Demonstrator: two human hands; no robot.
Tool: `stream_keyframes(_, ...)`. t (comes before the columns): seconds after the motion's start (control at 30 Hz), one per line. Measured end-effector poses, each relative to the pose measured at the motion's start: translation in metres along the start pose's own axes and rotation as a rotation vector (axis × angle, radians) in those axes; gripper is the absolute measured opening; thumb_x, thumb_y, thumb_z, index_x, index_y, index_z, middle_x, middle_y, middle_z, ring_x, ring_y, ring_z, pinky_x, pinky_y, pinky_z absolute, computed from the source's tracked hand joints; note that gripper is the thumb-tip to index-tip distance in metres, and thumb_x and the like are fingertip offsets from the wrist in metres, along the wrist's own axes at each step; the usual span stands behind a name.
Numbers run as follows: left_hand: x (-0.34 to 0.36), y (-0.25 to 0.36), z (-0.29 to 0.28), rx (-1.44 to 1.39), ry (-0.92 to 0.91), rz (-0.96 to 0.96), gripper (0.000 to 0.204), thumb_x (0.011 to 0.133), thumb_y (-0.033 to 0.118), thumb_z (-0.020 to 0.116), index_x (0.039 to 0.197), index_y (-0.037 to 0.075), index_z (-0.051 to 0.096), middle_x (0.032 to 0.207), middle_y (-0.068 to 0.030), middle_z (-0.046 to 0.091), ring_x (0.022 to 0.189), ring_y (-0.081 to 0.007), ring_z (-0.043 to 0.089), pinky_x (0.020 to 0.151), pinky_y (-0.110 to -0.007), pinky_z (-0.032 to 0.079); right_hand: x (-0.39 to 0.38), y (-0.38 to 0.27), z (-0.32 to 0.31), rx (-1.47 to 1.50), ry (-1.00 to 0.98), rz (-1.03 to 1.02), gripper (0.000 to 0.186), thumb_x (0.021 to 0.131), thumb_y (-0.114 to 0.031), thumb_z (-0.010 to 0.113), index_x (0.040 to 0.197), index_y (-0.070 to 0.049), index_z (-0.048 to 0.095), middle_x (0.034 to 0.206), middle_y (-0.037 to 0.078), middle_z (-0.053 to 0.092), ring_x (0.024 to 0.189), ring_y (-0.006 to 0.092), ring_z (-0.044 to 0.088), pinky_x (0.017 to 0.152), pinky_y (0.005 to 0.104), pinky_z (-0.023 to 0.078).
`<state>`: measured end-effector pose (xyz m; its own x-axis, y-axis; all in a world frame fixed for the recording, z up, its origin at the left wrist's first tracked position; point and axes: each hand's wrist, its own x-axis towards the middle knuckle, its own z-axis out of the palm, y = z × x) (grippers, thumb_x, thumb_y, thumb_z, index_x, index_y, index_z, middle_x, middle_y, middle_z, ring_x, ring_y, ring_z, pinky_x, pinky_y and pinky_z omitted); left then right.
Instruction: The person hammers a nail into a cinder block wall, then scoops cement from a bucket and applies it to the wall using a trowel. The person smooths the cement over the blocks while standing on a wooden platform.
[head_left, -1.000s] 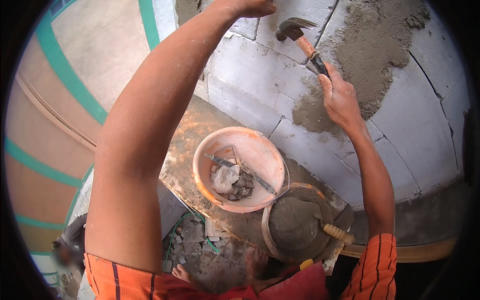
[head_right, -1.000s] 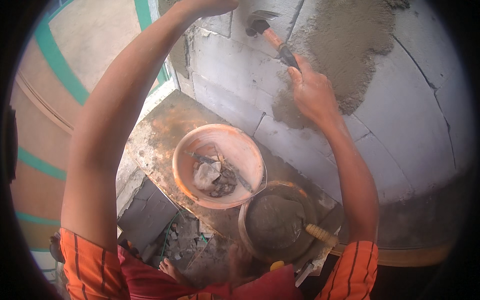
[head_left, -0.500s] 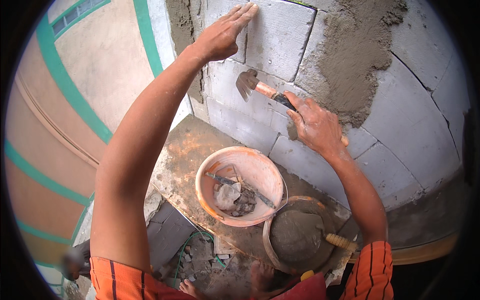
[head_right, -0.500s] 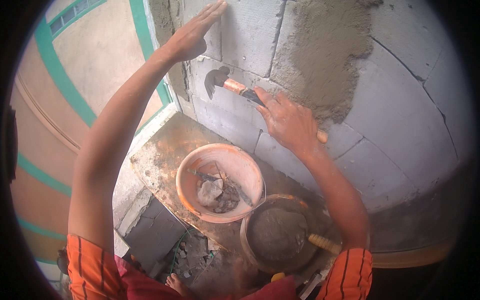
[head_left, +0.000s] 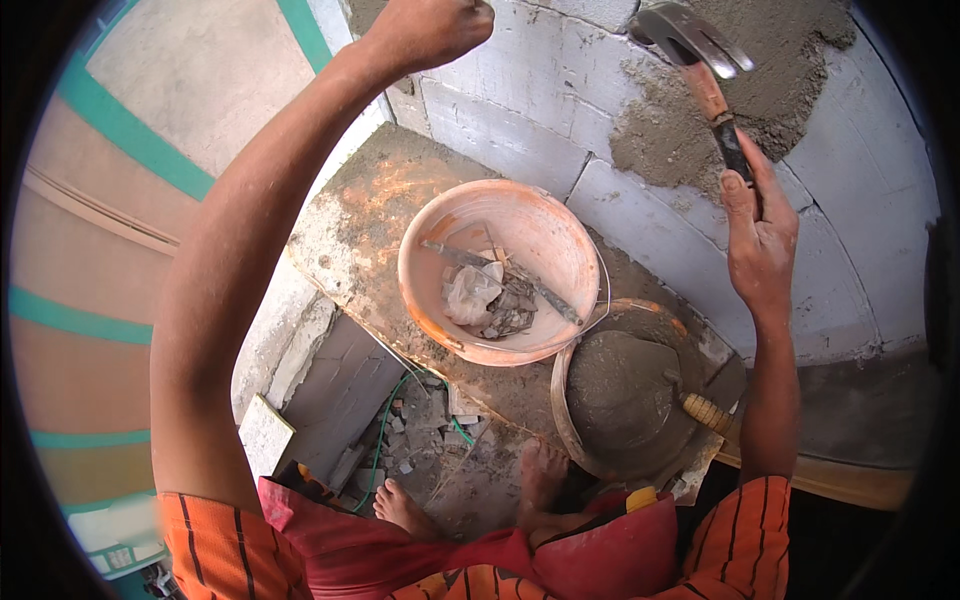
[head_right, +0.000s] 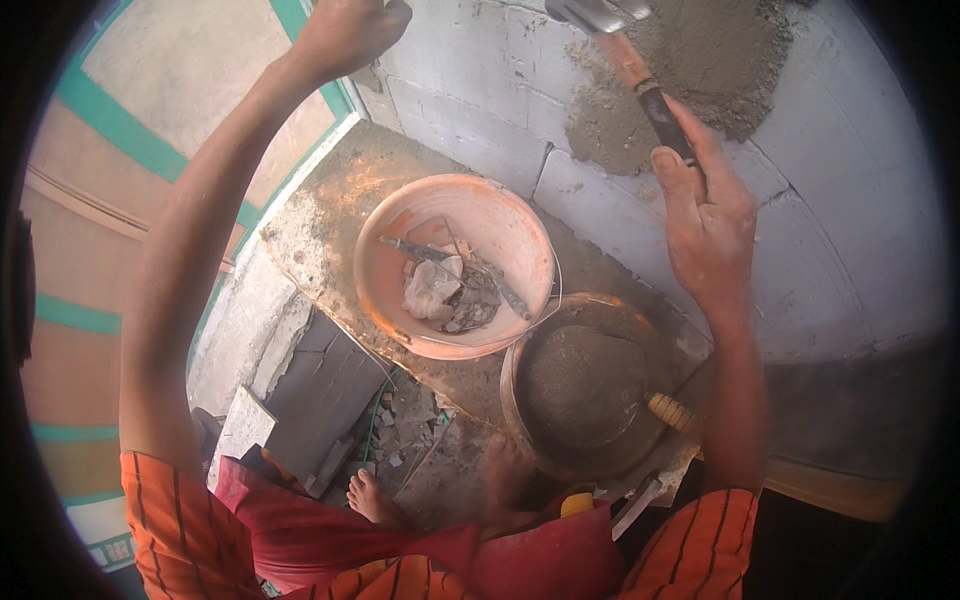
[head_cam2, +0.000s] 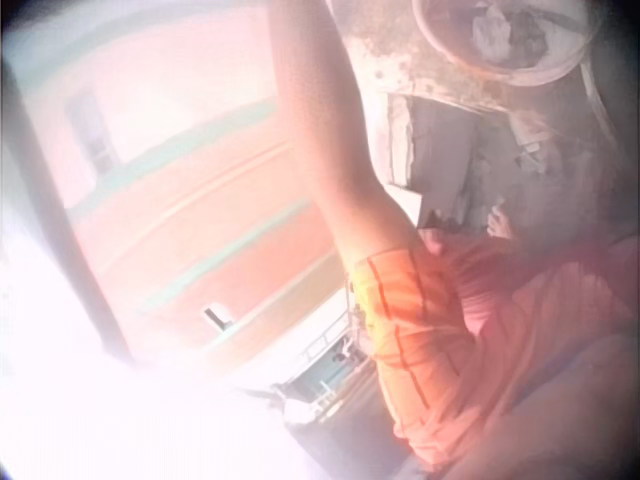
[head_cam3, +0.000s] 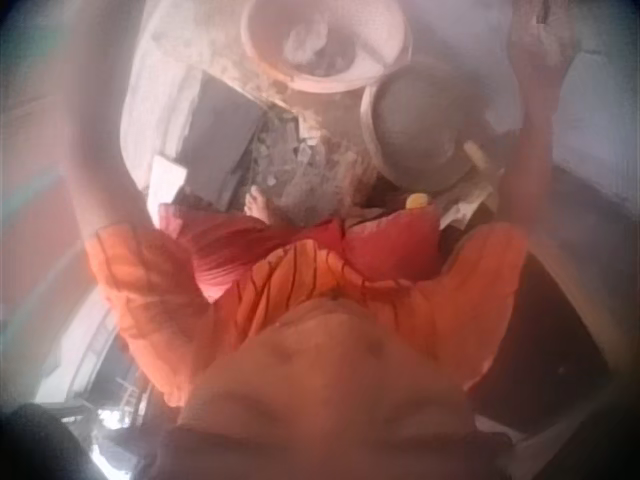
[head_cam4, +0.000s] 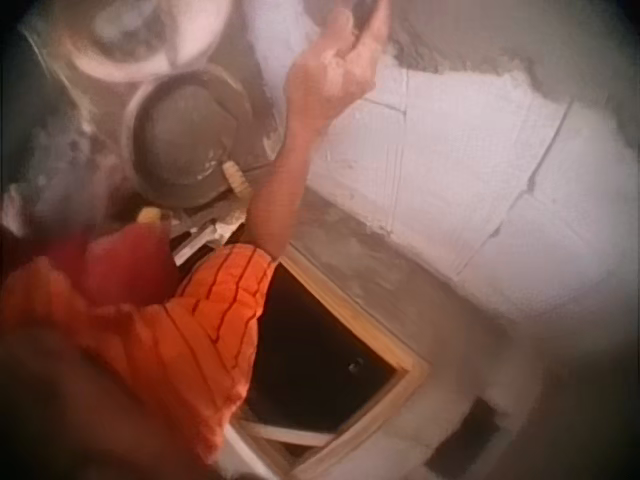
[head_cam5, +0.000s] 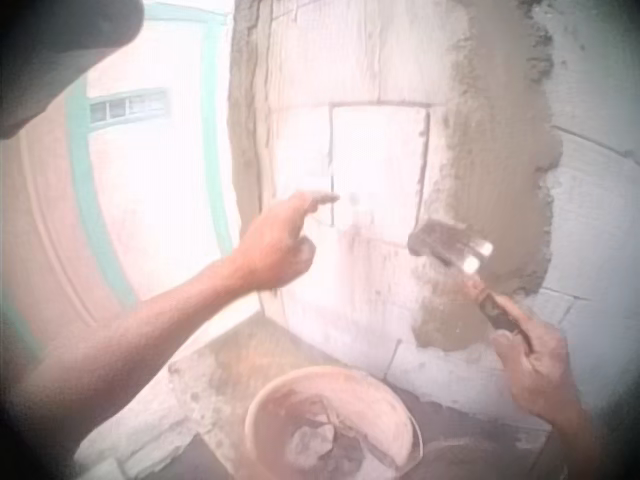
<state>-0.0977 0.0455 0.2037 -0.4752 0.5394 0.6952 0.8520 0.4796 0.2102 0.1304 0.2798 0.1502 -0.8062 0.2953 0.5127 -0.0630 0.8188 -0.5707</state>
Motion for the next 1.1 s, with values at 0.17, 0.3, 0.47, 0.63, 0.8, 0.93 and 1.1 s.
stream_keyframes(0.17,-0.142,0.032,-0.013,-0.881,-1.272,-0.519,0.022,0.082,0.005,0.059,0.102,0.001,0.066,0.084,-0.0100,0.068,0.074,-0.0157,0.066,0.070,-0.031,0.055,-0.076,0.021,-0.041,0.228,0.062,0.230,0.050,0.102,-0.034,0.045,0.139,-0.001,0.043,0.075,-0.002,0.048,0.055,0.0019,0.036,0.047,0.0182,0.032)
stream_keyframes(0.3,-0.261,0.097,-0.007,-0.865,-1.818,-0.144,0.022,0.081,0.011,0.063,0.099,0.000,0.066,0.091,-0.0135,0.069,0.085,-0.0218,0.068,0.075,-0.036,0.053,-0.107,0.021,-0.055,0.268,0.049,0.315,0.052,0.101,-0.034,0.046,0.138,0.002,0.041,0.075,-0.002,0.048,0.054,0.0015,0.037,0.045,0.0175,0.032)
stream_keyframes(0.47,-0.349,0.100,0.092,-0.111,-1.107,0.242,0.034,0.086,0.015,0.054,0.118,0.005,0.060,0.124,-0.0160,0.059,0.108,-0.0369,0.060,0.090,-0.044,0.050,-0.108,0.003,-0.041,0.407,0.038,0.303,0.053,0.098,-0.036,0.050,0.134,0.003,0.045,0.072,-0.002,0.049,0.054,0.0023,0.039,0.047,0.0178,0.031)
stream_keyframes(0.63,-0.361,0.088,0.145,-0.339,-0.680,-0.077,0.044,0.097,0.032,0.042,0.138,0.018,0.047,0.139,-0.0113,0.049,0.128,-0.0299,0.047,0.108,-0.044,0.034,-0.098,-0.004,-0.046,0.516,-0.003,0.298,0.054,0.096,-0.034,0.055,0.132,0.004,0.045,0.072,-0.002,0.050,0.057,0.0033,0.041,0.051,0.0189,0.033)
stream_keyframes(0.8,-0.339,0.105,0.133,-0.386,-0.716,-0.165,0.043,0.099,0.038,0.038,0.138,0.020,0.048,0.140,-0.0127,0.049,0.129,-0.0313,0.045,0.109,-0.043,0.032,-0.097,-0.009,-0.049,0.575,0.014,0.341,0.054,0.096,-0.032,0.056,0.133,0.005,0.042,0.075,-0.001,0.051,0.058,0.0034,0.041,0.051,0.0184,0.033)
stream_keyframes(0.93,-0.306,0.124,0.083,-0.182,-1.536,-0.147,0.038,0.093,0.025,0.047,0.128,0.011,0.056,0.112,-0.0166,0.064,0.112,-0.0317,0.058,0.097,-0.047,0.043,-0.094,-0.013,-0.049,0.588,0.045,0.308,0.055,0.096,-0.036,0.055,0.133,0.004,0.044,0.071,-0.002,0.049,0.054,0.0028,0.040,0.047,0.0180,0.032)
stream_keyframes(1.1,-0.292,0.107,0.002,-1.054,-1.462,-0.045,0.029,0.085,0.009,0.051,0.108,0.000,0.067,0.080,-0.0142,0.064,0.087,-0.0261,0.065,0.082,-0.040,0.048,-0.078,-0.020,-0.068,0.594,0.041,0.232,0.052,0.098,-0.035,0.052,0.133,0.002,0.044,0.069,-0.003,0.048,0.054,0.0024,0.038,0.047,0.0191,0.031)
